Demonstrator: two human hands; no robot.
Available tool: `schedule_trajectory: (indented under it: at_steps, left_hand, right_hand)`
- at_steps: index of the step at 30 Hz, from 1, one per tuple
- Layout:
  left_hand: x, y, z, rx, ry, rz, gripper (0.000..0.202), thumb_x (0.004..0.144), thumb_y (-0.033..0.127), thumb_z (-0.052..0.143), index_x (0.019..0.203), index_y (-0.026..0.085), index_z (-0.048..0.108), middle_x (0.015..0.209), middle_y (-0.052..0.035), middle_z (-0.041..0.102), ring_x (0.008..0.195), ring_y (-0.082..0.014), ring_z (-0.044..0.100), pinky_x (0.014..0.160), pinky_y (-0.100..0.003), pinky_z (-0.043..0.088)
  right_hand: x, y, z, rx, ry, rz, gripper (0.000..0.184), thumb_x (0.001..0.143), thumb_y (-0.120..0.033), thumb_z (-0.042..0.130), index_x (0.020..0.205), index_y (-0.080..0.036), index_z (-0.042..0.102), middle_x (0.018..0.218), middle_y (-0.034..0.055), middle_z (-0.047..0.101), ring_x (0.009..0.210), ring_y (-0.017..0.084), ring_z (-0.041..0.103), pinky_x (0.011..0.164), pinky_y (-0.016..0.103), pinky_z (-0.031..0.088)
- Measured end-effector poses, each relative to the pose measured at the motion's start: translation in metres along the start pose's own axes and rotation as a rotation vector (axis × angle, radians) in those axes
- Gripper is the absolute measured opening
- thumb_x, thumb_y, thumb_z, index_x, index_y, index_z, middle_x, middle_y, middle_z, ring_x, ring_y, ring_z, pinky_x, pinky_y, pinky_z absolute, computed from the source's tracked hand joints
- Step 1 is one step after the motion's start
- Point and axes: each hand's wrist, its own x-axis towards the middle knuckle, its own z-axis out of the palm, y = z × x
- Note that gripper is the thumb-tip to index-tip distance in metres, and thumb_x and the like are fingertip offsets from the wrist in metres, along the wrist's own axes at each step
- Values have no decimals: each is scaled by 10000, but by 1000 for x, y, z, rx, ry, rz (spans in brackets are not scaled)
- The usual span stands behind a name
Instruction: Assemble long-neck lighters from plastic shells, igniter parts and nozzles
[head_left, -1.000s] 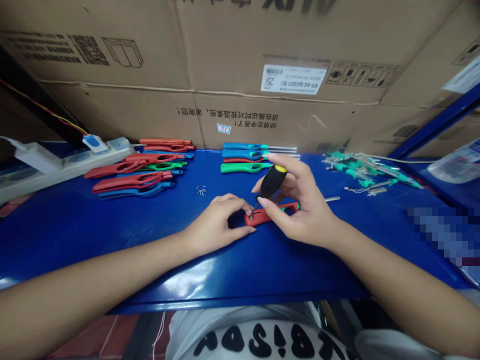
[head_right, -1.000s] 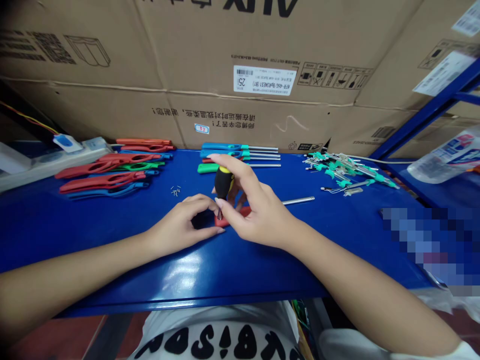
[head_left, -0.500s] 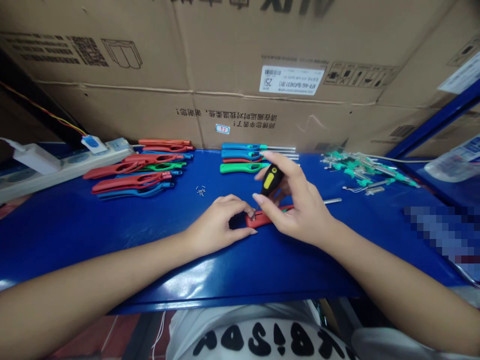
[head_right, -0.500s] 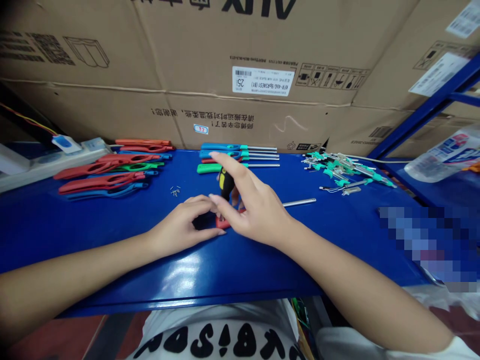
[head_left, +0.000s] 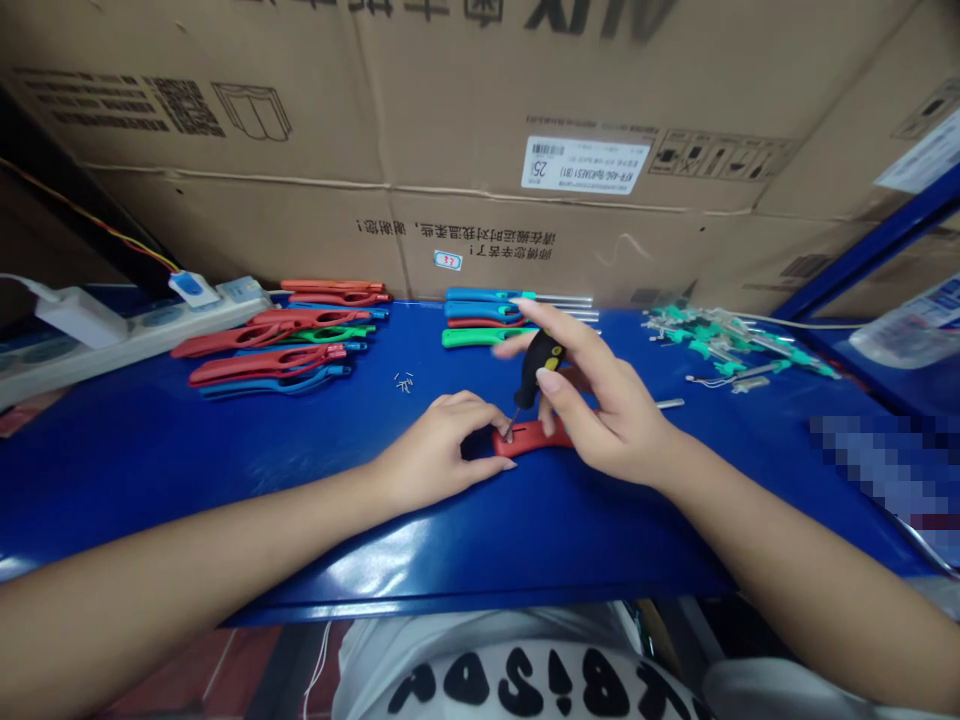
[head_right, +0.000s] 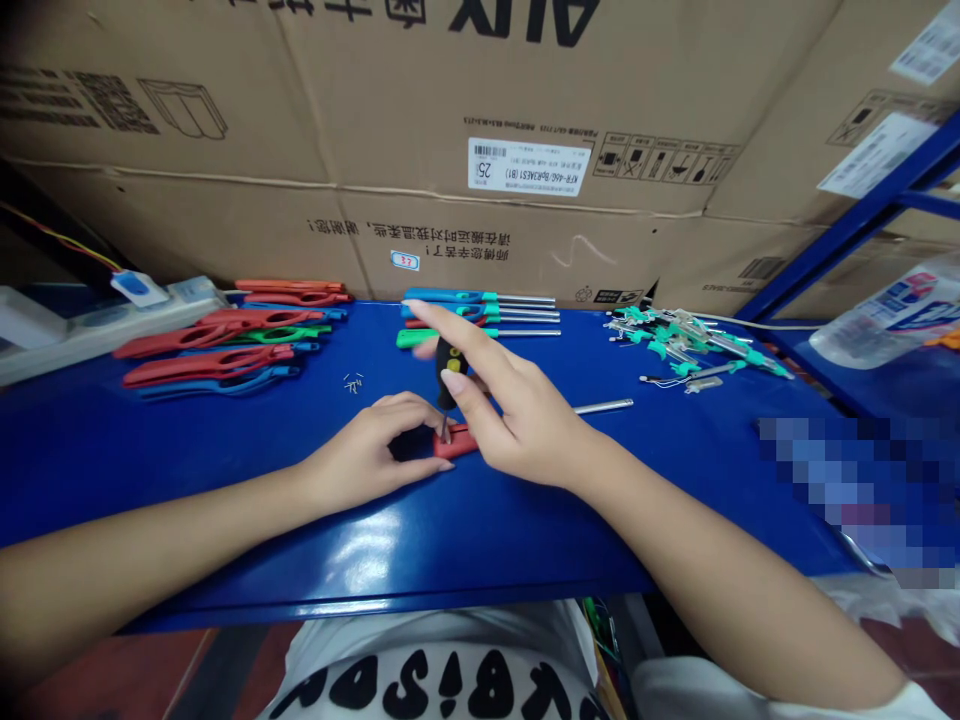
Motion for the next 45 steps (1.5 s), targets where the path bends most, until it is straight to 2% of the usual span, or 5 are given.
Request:
schedule_trajectory:
  at_steps: [15,21,26,31,45]
  left_hand:
    - [1,0,-1,-24,-4,13,210,862,311,769,1020,226,659,1045,-25,735,1021,-229,657,931,-390,473]
    - [0,0,-1,-19,-9,14,213,859,309,778,1004,213,655,1030,-23,727,1003,-220,648,920,-380,472]
    - [0,-1,0,-12,1,28,238,856,288,783,1042,216,651,1054,-9,728,1016,-209,648,925,-371,463]
    - [0,-2,1,-17,-8,19,226,865,314,775,1029,216,654,1054,-15,725,1017,-213,643,924,-373,465]
    - [0,-2,0,-14,-7,22,229,859,303,782,1027,209,657,1034,-16,728,999,-214,646,918,-380,467]
  right_hand:
    - [1,-2,-9,-223,248,-113,206,937,-352,677,1128,-282,703,911,18,769,690,170,701,681,316,613]
    - [1,-1,-4,-43,106,52,453,1065,-304,374,1517,-281,407,1268,79,705,745,152,720,708,324,628]
    - [1,1,-6,-313,286,-93,319,893,-377,732,1169,-228,674,1046,53,777,818,192,742,771,305,614]
    - [0,-4,-9,-172,129,-16,449,1051,-257,409,1496,-216,449,1259,92,721,777,140,734,726,288,614]
    - [2,-3,-9,-164,196,-18,351,980,-334,605,1319,-250,638,1065,51,771,672,149,703,619,287,599]
